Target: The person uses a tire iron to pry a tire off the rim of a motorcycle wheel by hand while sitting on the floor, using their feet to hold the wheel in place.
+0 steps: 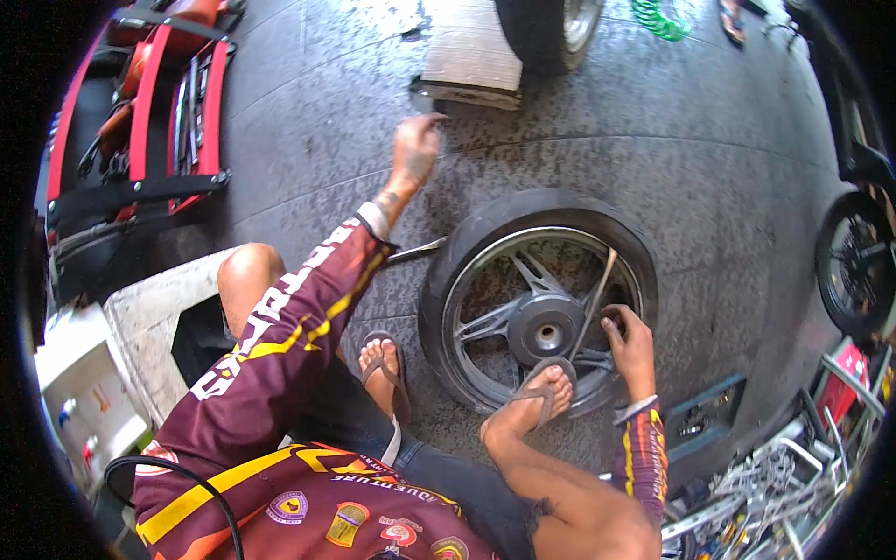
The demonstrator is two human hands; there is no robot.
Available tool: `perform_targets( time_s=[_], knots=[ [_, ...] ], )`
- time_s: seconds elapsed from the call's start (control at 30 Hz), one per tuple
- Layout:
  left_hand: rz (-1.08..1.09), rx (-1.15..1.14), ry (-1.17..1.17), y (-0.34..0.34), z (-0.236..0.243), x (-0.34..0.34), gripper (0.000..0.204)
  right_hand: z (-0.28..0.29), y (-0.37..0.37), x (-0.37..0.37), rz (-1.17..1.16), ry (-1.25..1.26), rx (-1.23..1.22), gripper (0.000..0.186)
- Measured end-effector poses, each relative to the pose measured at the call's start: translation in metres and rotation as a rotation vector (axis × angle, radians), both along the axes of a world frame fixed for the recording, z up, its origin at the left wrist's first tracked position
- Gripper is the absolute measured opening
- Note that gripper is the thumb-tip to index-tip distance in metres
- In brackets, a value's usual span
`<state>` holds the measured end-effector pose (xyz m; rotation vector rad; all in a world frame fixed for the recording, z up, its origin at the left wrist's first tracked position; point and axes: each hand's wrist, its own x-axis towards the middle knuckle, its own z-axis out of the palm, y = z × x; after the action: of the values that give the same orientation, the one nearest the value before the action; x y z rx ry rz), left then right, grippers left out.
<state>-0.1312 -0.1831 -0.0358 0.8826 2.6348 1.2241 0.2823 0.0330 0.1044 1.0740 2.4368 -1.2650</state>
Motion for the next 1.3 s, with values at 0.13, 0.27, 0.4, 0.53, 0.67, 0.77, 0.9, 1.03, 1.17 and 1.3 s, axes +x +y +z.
perform_targets(
  time_s=[0.13,0.27,0.4,0.53,0.67,0.77,0.9,1.03,1.17,1.3],
  knots=[
    [0.418,-0.485,0.134,-0.113,0.013,-0.021,0.033,-0.016,0.004,-0.018,0.113,0.074,-0.014,0.016],
    [-0.041,-0.946,-0.121,-0.156,0.023,0.056,0.048,-0.029,-0.013,-0.035,0.057,0.220,-0.078,0.018],
    [-0.326,-1.090,-0.085,-0.150,0.051,0.132,0.046,-0.036,-0.039,-0.046,0.112,0.331,-0.151,0.021],
    [-0.098,-1.216,0.197,-0.163,0.014,0.116,0.014,-0.045,-0.056,-0.044,0.089,0.400,-0.133,0.021],
    [0.397,-0.788,0.171,-0.167,0.042,0.045,0.028,-0.025,-0.072,-0.041,0.019,0.499,-0.197,0.018],
    [0.367,-0.235,0.041,-0.109,0.137,0.033,0.022,0.002,-0.085,-0.045,0.013,0.508,-0.387,0.020],
    [0.187,0.365,-0.424,-0.037,0.204,0.097,0.020,0.000,-0.091,-0.036,0.203,0.685,-0.270,0.042],
    [0.276,0.459,-0.858,0.016,0.211,0.164,0.025,0.004,-0.096,-0.021,0.037,1.040,-0.309,0.067],
    [0.322,0.684,-1.461,0.055,0.182,0.222,0.031,0.050,-0.092,0.007,-0.672,1.232,-0.466,0.090],
    [0.282,0.945,-1.824,0.099,0.176,0.268,0.032,0.103,-0.025,-0.045,-1.041,1.636,-0.079,0.079]
  ],
)
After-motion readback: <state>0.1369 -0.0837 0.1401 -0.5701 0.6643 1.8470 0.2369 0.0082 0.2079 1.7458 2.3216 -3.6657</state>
